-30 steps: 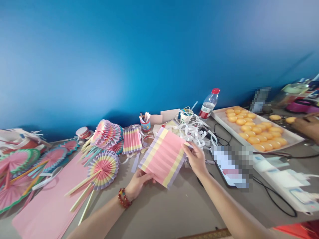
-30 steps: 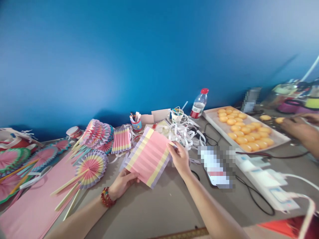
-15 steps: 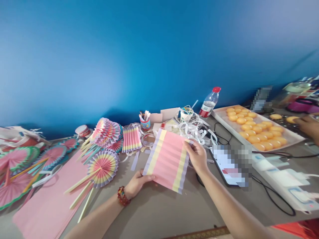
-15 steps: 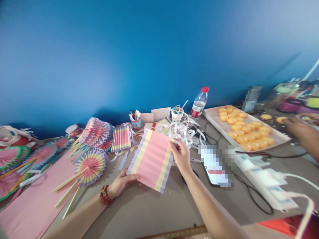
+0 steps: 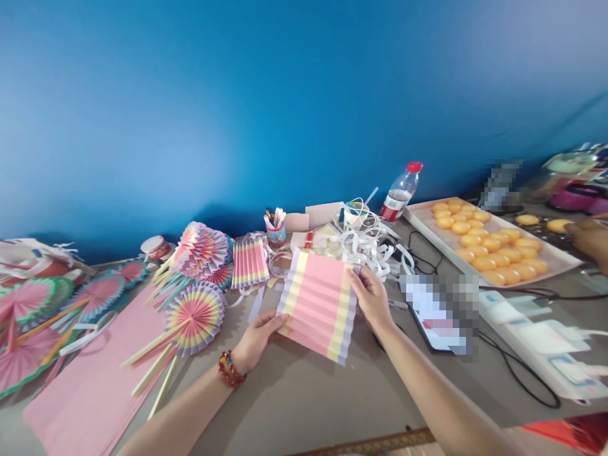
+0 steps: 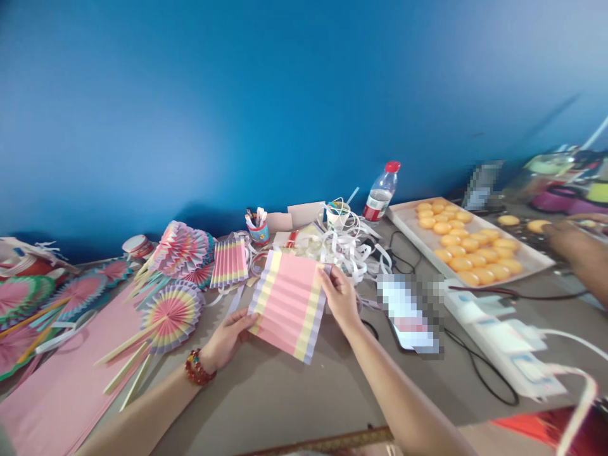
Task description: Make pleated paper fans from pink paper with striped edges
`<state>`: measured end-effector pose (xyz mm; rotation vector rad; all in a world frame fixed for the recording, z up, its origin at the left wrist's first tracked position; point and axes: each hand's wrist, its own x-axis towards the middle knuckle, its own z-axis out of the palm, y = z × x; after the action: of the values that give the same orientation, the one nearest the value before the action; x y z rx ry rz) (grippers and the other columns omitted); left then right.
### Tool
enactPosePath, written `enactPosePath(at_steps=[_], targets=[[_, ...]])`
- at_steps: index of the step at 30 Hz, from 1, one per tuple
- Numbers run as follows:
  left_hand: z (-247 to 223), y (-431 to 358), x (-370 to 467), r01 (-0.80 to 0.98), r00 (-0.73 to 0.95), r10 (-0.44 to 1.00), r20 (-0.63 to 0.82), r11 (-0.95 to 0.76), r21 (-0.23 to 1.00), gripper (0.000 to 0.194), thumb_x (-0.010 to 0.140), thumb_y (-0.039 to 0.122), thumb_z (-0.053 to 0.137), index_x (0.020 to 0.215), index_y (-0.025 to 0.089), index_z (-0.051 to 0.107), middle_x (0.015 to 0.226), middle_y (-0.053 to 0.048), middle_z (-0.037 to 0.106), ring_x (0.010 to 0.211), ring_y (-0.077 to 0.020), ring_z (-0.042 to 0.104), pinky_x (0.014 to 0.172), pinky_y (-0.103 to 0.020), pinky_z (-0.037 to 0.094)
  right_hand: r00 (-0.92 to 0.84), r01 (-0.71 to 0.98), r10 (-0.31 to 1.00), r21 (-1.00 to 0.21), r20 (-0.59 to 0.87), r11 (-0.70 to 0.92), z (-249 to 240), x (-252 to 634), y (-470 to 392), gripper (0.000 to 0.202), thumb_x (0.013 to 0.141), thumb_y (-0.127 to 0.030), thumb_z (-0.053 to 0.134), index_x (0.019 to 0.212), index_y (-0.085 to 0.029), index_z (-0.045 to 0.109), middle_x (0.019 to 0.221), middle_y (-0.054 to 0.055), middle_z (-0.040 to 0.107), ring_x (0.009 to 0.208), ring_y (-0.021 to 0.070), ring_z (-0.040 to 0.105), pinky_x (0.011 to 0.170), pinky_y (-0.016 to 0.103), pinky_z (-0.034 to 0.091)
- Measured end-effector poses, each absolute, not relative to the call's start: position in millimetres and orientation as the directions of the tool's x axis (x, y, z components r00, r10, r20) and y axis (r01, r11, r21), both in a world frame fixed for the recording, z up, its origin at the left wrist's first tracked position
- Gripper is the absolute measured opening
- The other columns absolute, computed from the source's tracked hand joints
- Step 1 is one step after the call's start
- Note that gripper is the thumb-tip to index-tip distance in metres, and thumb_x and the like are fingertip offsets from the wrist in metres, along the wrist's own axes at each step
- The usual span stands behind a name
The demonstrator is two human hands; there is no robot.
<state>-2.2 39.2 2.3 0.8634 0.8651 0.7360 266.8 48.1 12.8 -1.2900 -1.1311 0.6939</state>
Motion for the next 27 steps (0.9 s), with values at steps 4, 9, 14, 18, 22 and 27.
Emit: enactPosePath(at_steps=[4,9,14,18,22,27], targets=[[8,41,-3,-0.225,0.399,0.862,-0.312,0.422,0.878,0.032,0.075,0.043,0.075,0.089,0.014,0.073,0.085,-0.008,0.073,0.076,-0.0217,0.067,0.071,-0.031,0.055,0.178,0.098,0.955,-0.97,0.239,0.224,20,261,46,0.037,0.091,-0.053,0.051,0.105,-0.021,0.066,0.098,0.008,0.07,0.091,0.0244,0.064,0.077,0.032,0.052],[17,48,-4,-0.295,0.289,0.926,-0.244,0.329,0.897,0.03,0.076,0.044,0.074,0.087,0.016,0.073,0.085,-0.007,0.073,0.078,-0.0217,0.067,0.07,-0.03,0.055,-0.191,-0.07,0.961,-0.979,0.199,0.189,30,251,39,0.063,0.082,-0.049,0.067,0.137,-0.026,0.047,0.136,0.011,0.056,0.121,0.0292,0.056,0.094,0.04,0.051],[33,51,-13,-0.216,0.304,0.934,-0.185,0.257,0.942,0.031,0.079,0.045,0.07,0.086,0.015,0.073,0.082,-0.004,0.072,0.075,-0.0179,0.065,0.074,-0.028,0.053,-0.276,-0.132,0.954,-0.987,0.12,0.086,40,246,33,0.075,0.08,-0.045,0.071,0.143,-0.026,0.035,0.137,0.013,0.054,0.121,0.0296,0.056,0.093,0.043,0.052],[45,43,-25,0.024,0.411,0.893,-0.184,0.191,0.981,0.035,0.081,0.047,0.068,0.075,0.013,0.073,0.07,-0.004,0.068,0.066,-0.0169,0.062,0.066,-0.026,0.052,-0.25,-0.083,0.964,-0.994,0.093,0.075,38,245,32,0.069,0.083,-0.043,0.068,0.14,-0.026,0.034,0.123,0.011,0.062,0.106,0.0252,0.065,0.088,0.04,0.055],[40,23,-43,0.116,0.393,0.892,-0.224,0.194,0.974,0.034,0.08,0.048,0.067,0.086,0.014,0.071,0.077,-0.005,0.069,0.068,-0.0184,0.064,0.062,-0.027,0.053,-0.261,0.158,0.962,-0.98,0.077,0.121,24,243,30,0.079,0.086,-0.039,0.062,0.149,-0.025,0.018,0.108,0.009,0.065,0.082,0.0206,0.069,0.073,0.036,0.058],[24,-13,-76,0.594,0.314,0.929,-0.195,-0.032,0.804,0.048,0.089,0.043,0.058,0.129,0.018,0.051,0.074,-0.003,0.067,0.058,-0.0167,0.061,0.052,-0.024,0.045,-0.24,0.751,0.929,-0.552,0.281,0.361,28,242,11,0.061,0.087,-0.033,0.058,0.143,-0.022,0.037,0.11,0.013,0.065,0.084,0.0264,0.067,0.069,0.038,0.055]])
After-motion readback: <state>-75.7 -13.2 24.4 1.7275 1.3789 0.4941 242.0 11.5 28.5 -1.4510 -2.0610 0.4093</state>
